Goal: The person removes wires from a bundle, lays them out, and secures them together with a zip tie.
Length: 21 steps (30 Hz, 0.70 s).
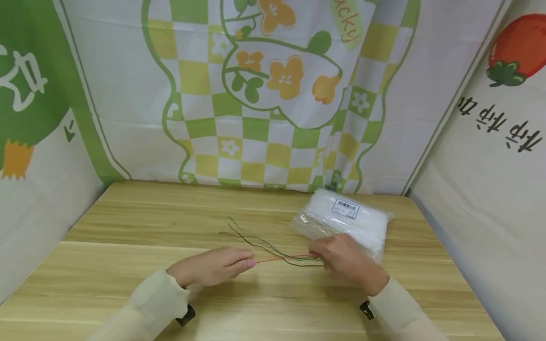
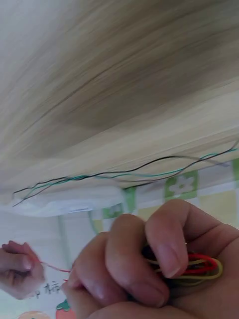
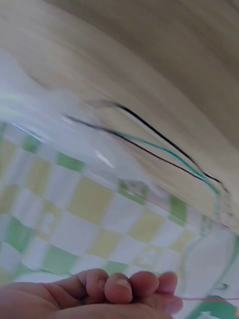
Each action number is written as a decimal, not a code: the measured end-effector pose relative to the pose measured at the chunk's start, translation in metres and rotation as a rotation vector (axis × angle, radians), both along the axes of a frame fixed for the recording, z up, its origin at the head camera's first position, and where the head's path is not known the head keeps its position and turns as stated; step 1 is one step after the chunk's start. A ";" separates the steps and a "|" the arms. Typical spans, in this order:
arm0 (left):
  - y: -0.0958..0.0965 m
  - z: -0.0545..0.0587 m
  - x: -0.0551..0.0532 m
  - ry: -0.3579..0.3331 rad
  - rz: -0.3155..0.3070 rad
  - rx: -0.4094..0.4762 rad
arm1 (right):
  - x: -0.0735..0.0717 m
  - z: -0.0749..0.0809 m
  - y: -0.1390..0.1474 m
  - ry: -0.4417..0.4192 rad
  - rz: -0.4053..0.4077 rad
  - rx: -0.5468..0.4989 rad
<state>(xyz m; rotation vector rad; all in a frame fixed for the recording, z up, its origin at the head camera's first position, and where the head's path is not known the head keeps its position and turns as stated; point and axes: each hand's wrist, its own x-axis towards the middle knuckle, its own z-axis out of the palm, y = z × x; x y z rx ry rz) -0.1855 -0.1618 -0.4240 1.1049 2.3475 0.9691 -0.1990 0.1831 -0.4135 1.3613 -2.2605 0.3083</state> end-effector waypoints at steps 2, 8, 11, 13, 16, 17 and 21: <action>-0.006 -0.001 0.003 -0.019 -0.010 0.001 | -0.001 -0.003 0.008 0.019 0.013 -0.025; -0.010 0.003 0.004 -0.003 -0.031 -0.053 | -0.002 -0.005 0.021 -0.023 -0.003 -0.044; -0.010 0.007 0.008 -0.038 -0.023 -0.078 | -0.002 -0.004 0.026 -0.047 -0.009 -0.057; -0.011 0.009 0.011 -0.066 -0.019 -0.098 | -0.003 -0.004 0.029 -0.064 -0.008 -0.065; -0.010 0.011 0.011 -0.087 -0.029 -0.130 | -0.004 -0.003 0.031 -0.085 -0.013 -0.067; -0.009 0.011 0.010 -0.080 -0.035 -0.136 | -0.005 -0.003 0.032 -0.094 -0.016 -0.066; -0.006 0.009 0.004 -0.086 -0.032 -0.139 | -0.005 -0.005 0.028 -0.148 -0.019 -0.025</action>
